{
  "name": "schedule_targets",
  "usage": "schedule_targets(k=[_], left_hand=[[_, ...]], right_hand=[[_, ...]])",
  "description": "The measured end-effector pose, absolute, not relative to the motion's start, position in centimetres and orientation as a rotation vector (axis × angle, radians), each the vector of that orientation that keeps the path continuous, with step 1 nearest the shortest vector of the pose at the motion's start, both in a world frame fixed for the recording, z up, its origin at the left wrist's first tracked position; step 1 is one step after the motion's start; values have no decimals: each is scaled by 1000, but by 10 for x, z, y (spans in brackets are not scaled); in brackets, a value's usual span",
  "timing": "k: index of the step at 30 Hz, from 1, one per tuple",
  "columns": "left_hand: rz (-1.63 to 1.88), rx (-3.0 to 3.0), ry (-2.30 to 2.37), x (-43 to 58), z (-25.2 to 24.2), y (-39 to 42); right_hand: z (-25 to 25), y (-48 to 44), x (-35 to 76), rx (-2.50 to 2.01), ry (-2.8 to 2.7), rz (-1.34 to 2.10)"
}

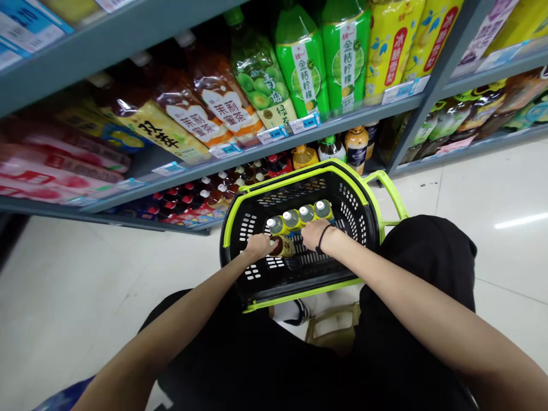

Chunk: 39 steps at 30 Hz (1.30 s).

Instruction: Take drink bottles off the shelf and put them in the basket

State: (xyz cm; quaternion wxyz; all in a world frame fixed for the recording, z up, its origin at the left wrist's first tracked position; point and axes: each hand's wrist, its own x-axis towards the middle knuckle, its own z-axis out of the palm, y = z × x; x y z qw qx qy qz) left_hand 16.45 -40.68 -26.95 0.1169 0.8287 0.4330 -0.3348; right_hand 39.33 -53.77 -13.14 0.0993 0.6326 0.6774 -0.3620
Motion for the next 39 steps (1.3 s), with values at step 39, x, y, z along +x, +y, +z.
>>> schedule_targets(k=[39], left_hand=[[1340,1820,1451,199,3,-160]], right_hand=[[-118,-547,364,1820,1895,-983]])
